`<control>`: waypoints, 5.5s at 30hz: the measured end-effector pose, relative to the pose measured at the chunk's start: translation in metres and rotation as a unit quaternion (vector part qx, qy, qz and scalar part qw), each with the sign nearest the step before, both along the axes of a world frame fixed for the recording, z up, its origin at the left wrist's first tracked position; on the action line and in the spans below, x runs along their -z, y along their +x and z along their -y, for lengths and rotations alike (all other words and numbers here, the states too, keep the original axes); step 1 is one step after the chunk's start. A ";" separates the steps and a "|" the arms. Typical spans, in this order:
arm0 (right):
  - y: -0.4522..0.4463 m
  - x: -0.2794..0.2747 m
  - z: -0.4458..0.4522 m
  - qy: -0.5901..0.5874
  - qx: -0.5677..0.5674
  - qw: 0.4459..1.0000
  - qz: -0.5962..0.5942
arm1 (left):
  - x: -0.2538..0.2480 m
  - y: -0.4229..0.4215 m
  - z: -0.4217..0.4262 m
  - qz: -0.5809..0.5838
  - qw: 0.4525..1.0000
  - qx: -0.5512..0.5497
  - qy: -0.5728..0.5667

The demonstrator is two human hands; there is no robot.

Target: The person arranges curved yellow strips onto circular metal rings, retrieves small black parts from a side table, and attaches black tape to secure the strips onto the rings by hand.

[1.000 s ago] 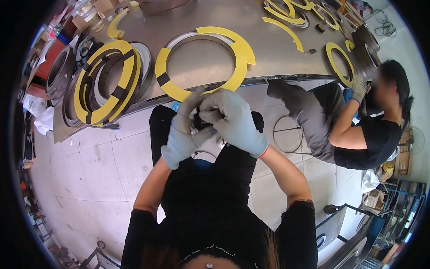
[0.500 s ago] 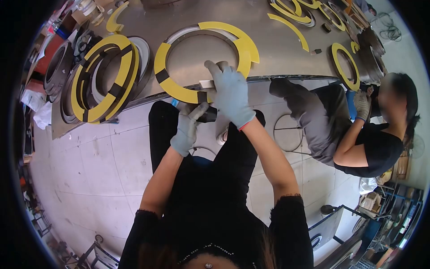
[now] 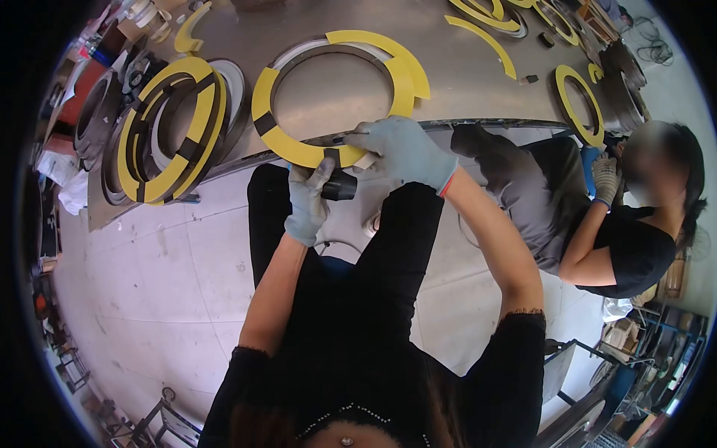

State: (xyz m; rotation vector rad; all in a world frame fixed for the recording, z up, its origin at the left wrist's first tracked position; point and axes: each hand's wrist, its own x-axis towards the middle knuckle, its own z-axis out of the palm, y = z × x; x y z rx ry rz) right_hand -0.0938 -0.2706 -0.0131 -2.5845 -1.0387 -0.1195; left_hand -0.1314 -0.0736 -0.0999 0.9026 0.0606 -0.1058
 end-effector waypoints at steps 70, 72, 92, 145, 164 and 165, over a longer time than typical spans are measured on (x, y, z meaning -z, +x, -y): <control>-0.052 -0.015 -0.057 0.559 0.198 0.756 -0.278 | -0.016 0.004 0.005 -0.118 0.992 -0.022 -0.035; -0.091 0.003 -0.076 0.508 0.309 0.778 -0.202 | -0.006 0.019 0.006 -0.155 0.982 -0.050 0.098; -0.106 0.057 -0.068 0.575 0.385 0.590 -0.416 | 0.055 0.032 -0.016 0.096 0.925 0.118 0.347; 0.117 -0.031 0.083 -0.059 0.440 0.895 -0.035 | -0.034 0.105 0.013 0.406 0.779 -0.116 0.464; 0.025 -0.013 0.015 -0.086 -0.051 0.995 -0.004 | -0.013 0.077 -0.041 0.462 0.796 -0.136 0.367; 0.024 -0.013 0.015 -0.083 -0.058 0.995 0.011 | -0.012 0.078 -0.043 0.480 0.789 -0.141 0.357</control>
